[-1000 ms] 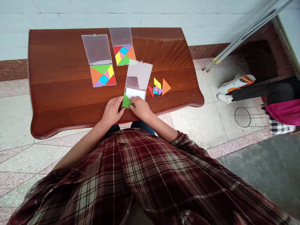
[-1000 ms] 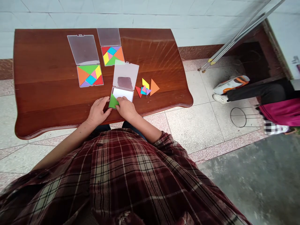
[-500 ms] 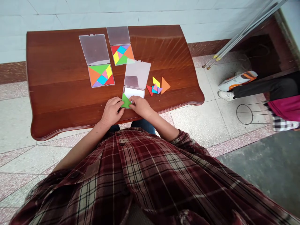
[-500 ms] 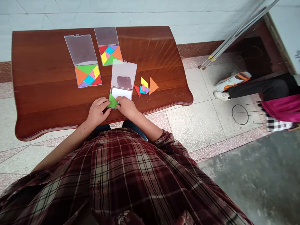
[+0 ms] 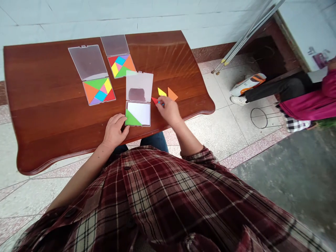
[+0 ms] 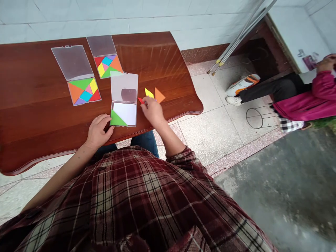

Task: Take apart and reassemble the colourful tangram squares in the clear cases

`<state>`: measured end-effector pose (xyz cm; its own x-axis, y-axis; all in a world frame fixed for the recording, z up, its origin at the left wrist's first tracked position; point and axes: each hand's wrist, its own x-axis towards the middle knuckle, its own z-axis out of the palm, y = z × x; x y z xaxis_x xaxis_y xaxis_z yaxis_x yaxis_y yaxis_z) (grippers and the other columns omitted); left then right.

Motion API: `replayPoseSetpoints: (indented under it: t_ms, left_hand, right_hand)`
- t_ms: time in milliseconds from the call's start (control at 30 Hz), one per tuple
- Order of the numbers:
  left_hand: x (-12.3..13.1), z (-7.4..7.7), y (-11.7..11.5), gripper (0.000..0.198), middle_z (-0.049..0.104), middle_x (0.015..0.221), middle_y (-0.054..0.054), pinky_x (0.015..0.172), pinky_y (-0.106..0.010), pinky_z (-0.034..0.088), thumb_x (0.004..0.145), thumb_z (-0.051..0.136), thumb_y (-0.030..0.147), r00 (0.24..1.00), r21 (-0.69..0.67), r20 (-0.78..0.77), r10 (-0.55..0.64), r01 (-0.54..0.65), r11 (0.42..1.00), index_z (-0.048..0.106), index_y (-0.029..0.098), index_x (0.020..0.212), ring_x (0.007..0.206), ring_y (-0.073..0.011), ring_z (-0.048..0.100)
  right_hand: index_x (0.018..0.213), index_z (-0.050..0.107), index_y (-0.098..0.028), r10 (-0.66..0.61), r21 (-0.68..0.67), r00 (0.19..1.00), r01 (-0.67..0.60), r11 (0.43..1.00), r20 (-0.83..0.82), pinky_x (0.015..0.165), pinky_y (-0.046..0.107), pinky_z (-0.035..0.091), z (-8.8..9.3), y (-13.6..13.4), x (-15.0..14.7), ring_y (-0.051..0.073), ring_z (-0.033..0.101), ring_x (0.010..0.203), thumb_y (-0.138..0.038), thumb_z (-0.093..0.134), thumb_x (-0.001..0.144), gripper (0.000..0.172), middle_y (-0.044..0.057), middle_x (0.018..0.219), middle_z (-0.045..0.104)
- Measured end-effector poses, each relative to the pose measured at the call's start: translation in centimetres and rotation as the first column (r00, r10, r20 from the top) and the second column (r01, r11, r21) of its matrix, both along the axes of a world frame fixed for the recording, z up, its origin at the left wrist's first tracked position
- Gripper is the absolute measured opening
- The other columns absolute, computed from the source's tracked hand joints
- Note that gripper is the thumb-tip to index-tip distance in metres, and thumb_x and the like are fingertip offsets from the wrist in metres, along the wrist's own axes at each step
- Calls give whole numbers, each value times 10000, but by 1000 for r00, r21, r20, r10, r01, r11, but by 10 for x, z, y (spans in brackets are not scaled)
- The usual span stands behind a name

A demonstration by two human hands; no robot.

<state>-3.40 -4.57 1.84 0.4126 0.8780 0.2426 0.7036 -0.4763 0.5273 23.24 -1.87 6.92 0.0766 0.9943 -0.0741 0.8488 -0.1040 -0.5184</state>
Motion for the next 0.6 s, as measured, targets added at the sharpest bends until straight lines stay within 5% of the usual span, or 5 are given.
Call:
replayPoseSetpoints:
  t_ms: [167, 333, 600]
  left_hand:
    - [0, -1, 1, 427, 624, 1283, -153, 1104, -525, 415, 868, 487, 355, 999, -8, -20, 26, -26, 1000, 569, 149, 1233, 1234, -315, 555]
    - [2, 0, -1, 447, 624, 1296, -163, 1104, -529, 422, 869, 488, 360, 999, -12, -34, 38, -38, 999, 556, 140, 1253, 1239, -318, 559]
    - [1, 1, -3, 445, 622, 1307, -146, 1119, -524, 412, 869, 485, 356, 998, -24, -38, 43, -44, 999, 556, 150, 1257, 1253, -302, 551]
  right_hand:
    - [1179, 588, -136, -259, 30, 953, 258, 966, 154, 939, 420, 457, -3, 21, 62, 268, 595, 1054, -250, 521, 902, 307, 167, 1182, 610]
    - [1188, 574, -110, -281, -26, 942, 290, 957, 183, 980, 484, 454, -20, 47, 75, 316, 580, 1122, -353, 621, 885, 392, 206, 1205, 596]
    - [1042, 625, -123, -280, -131, 953, 294, 947, 113, 928, 448, 480, -29, 72, 91, 275, 603, 1016, -241, 760, 758, 336, 130, 1031, 640]
